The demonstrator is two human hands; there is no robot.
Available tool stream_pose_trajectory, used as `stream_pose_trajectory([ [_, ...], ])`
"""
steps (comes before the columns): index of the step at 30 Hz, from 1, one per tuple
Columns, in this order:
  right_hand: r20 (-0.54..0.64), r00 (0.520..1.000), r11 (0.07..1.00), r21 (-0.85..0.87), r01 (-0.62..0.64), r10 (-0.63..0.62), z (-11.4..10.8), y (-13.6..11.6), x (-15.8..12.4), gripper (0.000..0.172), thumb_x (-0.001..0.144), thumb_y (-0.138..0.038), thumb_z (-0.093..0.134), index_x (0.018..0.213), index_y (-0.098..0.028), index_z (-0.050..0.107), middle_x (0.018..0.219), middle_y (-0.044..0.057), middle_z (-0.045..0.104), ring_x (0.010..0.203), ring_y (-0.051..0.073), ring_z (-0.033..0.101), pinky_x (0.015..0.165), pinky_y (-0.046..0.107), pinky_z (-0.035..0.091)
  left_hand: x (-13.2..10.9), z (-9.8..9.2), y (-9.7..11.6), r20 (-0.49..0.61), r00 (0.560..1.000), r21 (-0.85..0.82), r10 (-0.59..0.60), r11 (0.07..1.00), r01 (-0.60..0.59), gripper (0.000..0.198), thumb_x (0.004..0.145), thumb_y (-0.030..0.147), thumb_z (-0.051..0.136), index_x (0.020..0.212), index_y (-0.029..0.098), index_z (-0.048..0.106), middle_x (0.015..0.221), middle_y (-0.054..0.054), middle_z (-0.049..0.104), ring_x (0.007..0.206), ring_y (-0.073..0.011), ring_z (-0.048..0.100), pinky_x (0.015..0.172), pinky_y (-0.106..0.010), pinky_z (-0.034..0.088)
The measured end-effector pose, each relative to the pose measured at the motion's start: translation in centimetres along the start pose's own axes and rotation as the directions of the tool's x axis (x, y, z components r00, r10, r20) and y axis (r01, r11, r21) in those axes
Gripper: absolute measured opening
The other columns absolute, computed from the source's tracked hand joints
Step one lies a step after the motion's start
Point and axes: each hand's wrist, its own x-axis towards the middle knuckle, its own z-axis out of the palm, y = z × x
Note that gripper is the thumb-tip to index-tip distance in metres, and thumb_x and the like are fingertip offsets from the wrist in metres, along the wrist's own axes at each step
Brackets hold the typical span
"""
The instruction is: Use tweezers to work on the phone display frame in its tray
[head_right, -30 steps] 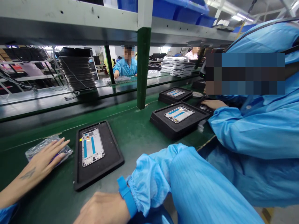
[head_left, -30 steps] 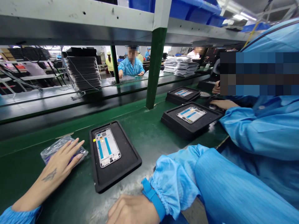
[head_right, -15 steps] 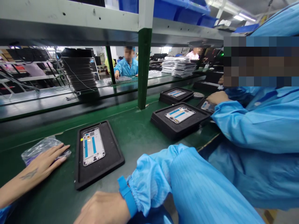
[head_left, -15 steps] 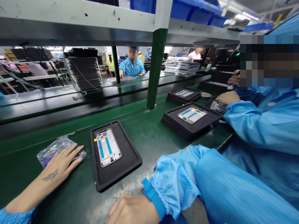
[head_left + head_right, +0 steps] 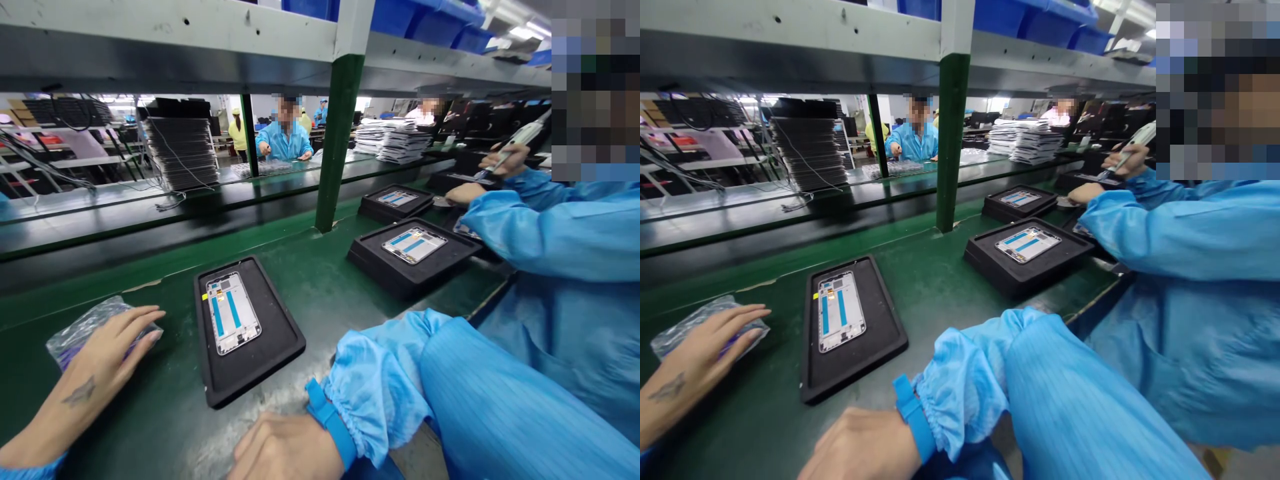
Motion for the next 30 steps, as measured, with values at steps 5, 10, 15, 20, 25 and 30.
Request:
stream_pose_trajectory([
  [5,0.043,0.998,0.996,-0.085,-0.039,0.043,-1.1,-0.8,0.1,0.05,0.084,-0.022,0.08,0.058,-0.024,0.037,0.119,0.011,0.067,0.117,0.017,0.059,0.096,0.02,0.045,0.3,0.8,6.6,-0.155,0.952,0.038,0.265,0.964,-0.262,0.03,0.104,0.039,0.046,0.126,0.021,0.057,0.119,-0.008,0.065,0.104,-0.0217,0.065,0.091,-0.035,0.053],
  [10,0.008,0.999,0.996,-0.085,-0.04,0.041,-1.1,-0.8,0.0,0.046,0.086,-0.02,0.076,0.06,-0.024,0.039,0.117,0.011,0.068,0.117,0.016,0.059,0.096,0.019,0.046,0.1,1.4,11.0,-0.137,0.868,0.004,0.478,0.876,-0.482,0.02,0.105,0.022,0.042,0.113,0.018,0.06,0.101,-0.004,0.067,0.09,-0.0154,0.063,0.081,-0.03,0.048],
  [15,0.038,0.999,0.995,-0.088,-0.035,0.039,-1.4,-0.9,0.2,0.053,0.082,-0.02,0.079,0.06,-0.026,0.031,0.107,0.009,0.069,0.107,0.014,0.061,0.089,0.019,0.047,-0.2,1.5,11.4,-0.052,0.887,-0.051,0.458,0.886,-0.461,0.017,0.105,0.024,0.044,0.11,0.018,0.059,0.098,-0.004,0.065,0.086,-0.0173,0.061,0.08,-0.032,0.044],
  [20,0.06,0.998,0.999,-0.046,0.023,-0.021,-2.3,-0.5,0.6,0.054,0.08,-0.023,0.081,0.061,-0.026,0.03,0.09,0.006,0.067,0.087,0.012,0.059,0.08,0.02,0.045,-0.3,1.2,11.4,-0.023,0.892,-0.097,0.451,0.887,-0.451,0.018,0.104,0.032,0.045,0.108,0.019,0.059,0.097,-0.004,0.064,0.086,-0.0187,0.059,0.078,-0.033,0.044],
  [25,0.008,1.0,1.0,-0.01,0.026,-0.026,-1.7,-0.4,0.6,0.061,0.063,-0.03,0.093,0.06,-0.025,0.033,0.089,0.006,0.065,0.084,0.013,0.057,0.074,0.02,0.045,-0.4,1.3,11.3,0.004,0.907,-0.124,0.421,0.9,-0.417,0.016,0.103,0.031,0.049,0.11,0.02,0.057,0.1,-0.004,0.063,0.089,-0.0194,0.058,0.08,-0.033,0.043],
  [30,-0.059,0.998,1.0,-0.012,0.013,-0.013,0.4,0.0,0.2,0.055,0.061,-0.031,0.095,0.061,-0.023,0.041,0.091,0.005,0.065,0.085,0.013,0.057,0.071,0.019,0.044,-0.5,1.2,11.4,0.018,0.908,-0.142,0.418,0.9,-0.411,0.015,0.102,0.031,0.05,0.11,0.021,0.058,0.1,-0.004,0.062,0.086,-0.0195,0.056,0.075,-0.032,0.042],
])
